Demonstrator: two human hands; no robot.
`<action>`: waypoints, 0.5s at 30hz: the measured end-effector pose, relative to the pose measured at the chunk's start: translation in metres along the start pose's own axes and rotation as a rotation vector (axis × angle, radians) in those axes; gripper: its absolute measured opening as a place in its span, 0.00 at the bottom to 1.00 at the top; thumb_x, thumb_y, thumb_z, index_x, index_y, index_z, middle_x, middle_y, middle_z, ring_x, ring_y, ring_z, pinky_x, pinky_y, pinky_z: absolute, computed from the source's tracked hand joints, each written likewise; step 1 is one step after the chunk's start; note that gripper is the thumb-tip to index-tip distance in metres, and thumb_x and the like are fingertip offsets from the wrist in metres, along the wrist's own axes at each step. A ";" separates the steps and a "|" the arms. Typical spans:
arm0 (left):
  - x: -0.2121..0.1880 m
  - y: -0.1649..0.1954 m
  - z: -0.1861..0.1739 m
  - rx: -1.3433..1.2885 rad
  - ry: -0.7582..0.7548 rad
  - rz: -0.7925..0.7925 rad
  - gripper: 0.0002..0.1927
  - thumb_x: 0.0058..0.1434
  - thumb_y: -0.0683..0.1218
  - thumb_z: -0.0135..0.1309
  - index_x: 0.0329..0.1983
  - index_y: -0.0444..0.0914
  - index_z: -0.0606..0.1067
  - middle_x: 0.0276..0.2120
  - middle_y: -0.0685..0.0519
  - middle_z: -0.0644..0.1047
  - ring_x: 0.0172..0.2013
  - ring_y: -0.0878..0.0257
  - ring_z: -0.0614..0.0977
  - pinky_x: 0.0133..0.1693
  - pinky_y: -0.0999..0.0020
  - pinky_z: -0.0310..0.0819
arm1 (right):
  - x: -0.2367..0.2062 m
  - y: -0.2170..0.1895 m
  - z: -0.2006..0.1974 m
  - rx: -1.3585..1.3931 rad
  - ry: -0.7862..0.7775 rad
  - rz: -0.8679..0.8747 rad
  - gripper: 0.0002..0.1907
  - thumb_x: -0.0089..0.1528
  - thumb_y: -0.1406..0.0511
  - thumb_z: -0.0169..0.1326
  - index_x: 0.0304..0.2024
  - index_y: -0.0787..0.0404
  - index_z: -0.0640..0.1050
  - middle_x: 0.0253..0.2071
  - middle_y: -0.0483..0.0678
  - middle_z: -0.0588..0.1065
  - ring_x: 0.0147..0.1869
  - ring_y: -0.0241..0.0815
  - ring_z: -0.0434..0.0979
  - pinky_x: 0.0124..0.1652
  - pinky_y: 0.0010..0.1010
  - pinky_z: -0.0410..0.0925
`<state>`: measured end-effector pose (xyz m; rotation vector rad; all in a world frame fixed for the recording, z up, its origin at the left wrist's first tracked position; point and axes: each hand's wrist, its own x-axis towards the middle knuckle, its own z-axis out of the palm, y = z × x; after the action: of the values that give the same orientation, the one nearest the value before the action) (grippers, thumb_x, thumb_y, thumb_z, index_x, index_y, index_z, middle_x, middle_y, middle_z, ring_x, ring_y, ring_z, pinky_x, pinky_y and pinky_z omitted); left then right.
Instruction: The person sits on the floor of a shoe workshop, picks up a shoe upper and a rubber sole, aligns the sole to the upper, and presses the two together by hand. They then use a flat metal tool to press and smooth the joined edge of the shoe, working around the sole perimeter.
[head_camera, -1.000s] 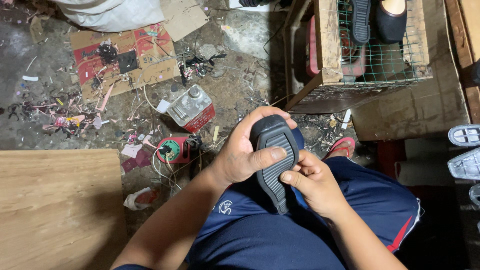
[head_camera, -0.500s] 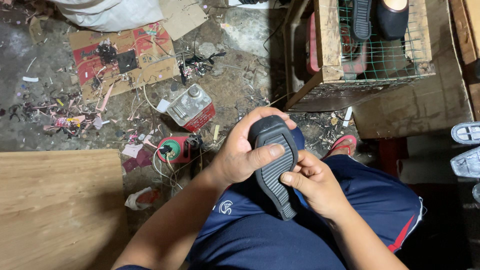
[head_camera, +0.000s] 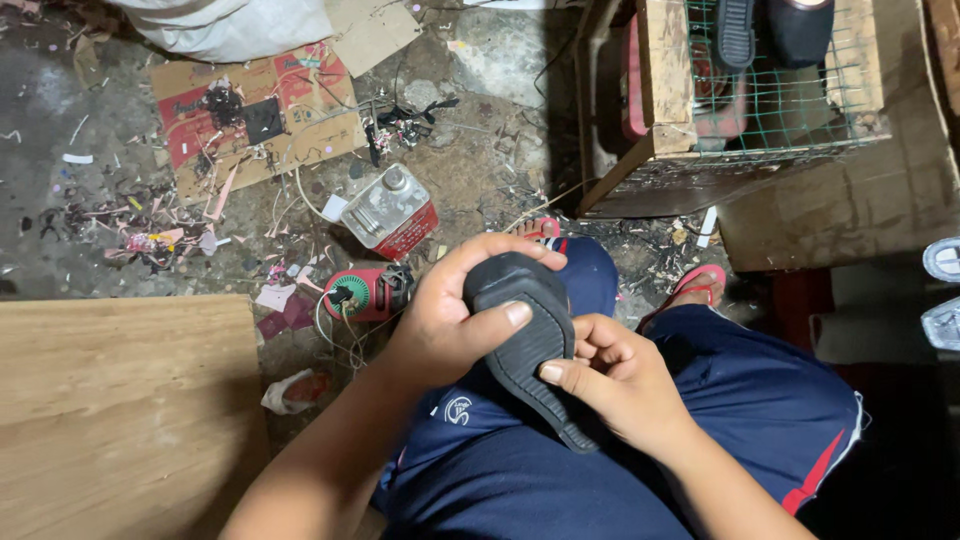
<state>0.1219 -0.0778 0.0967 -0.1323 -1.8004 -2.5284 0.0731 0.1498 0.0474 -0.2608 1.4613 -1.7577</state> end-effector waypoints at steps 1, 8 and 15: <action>-0.003 0.001 -0.001 0.016 -0.002 -0.002 0.23 0.65 0.41 0.56 0.62 0.33 0.69 0.58 0.46 0.78 0.55 0.62 0.80 0.61 0.62 0.75 | 0.000 0.001 0.002 0.026 -0.006 -0.003 0.14 0.59 0.73 0.62 0.48 0.69 0.77 0.42 0.48 0.81 0.44 0.33 0.79 0.45 0.26 0.72; -0.010 0.004 -0.001 -0.001 0.042 -0.046 0.24 0.64 0.43 0.58 0.61 0.31 0.69 0.56 0.44 0.79 0.55 0.60 0.81 0.61 0.61 0.75 | 0.002 0.003 0.005 -0.013 -0.020 -0.016 0.14 0.59 0.73 0.62 0.47 0.68 0.77 0.41 0.47 0.80 0.44 0.32 0.78 0.45 0.26 0.72; -0.010 0.012 0.001 0.017 0.064 -0.093 0.24 0.63 0.44 0.57 0.61 0.29 0.71 0.51 0.44 0.81 0.53 0.60 0.82 0.60 0.62 0.75 | 0.004 0.006 0.001 0.005 -0.001 -0.003 0.12 0.59 0.72 0.61 0.45 0.68 0.77 0.40 0.47 0.81 0.42 0.32 0.79 0.43 0.25 0.72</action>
<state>0.1327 -0.0810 0.1077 0.0337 -1.8455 -2.5453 0.0742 0.1463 0.0414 -0.2616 1.4564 -1.7624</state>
